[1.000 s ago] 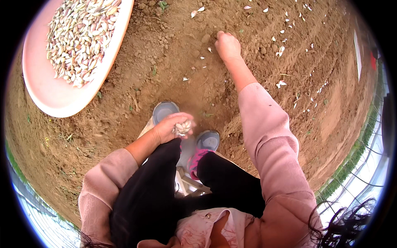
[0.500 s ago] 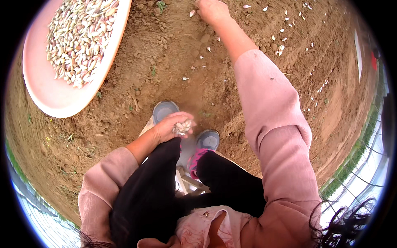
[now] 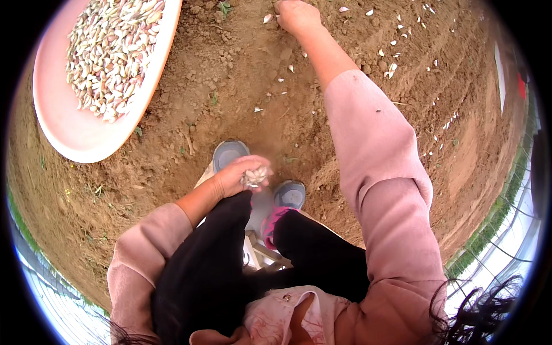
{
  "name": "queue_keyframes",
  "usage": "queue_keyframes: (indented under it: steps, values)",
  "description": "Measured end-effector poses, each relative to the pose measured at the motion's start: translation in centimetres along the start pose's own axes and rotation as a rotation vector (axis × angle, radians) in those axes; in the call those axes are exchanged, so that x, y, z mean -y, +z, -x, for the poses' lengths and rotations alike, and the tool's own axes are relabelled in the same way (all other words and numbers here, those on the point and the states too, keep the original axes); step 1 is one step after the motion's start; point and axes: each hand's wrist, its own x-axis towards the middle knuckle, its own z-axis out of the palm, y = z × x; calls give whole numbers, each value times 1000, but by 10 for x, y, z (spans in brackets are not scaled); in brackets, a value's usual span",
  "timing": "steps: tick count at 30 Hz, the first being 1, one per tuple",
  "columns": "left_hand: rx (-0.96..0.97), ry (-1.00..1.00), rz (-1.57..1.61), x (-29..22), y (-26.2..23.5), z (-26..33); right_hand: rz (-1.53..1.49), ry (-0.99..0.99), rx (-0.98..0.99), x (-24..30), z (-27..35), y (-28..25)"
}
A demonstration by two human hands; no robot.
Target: The person places seeds one by one into pre-dug holes in a prepared garden bed. They take seeds from a pink bowl and use their hands to position each seed in the soil.
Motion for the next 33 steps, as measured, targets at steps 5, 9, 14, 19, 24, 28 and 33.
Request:
queue_keyframes:
  steps: [5, 9, 14, 19, 24, 28, 33]
  values:
    - [18, 13, 11, -1, -1, 1, -510, 48, -169, -60, 22, -1]
    - [4, -5, 2, -1, 0, 2, -411, 220, -54, -79, 53, 5]
    - [4, -3, 6, -2, 2, 1, -123, 305, -18, -75, 51, 26]
    - [-1, -13, 12, -3, 0, 0, 81, 274, -101, -71, 47, 29]
    - [-1, -15, -16, -3, 1, 0, -68, -80, -388, 0, 36, -9]
    - [-8, -20, -24, -5, 3, -3, 43, -74, -216, 32, 21, 5]
    - [-17, -21, 2, -3, -1, 2, -411, 71, -294, 10, 27, 1]
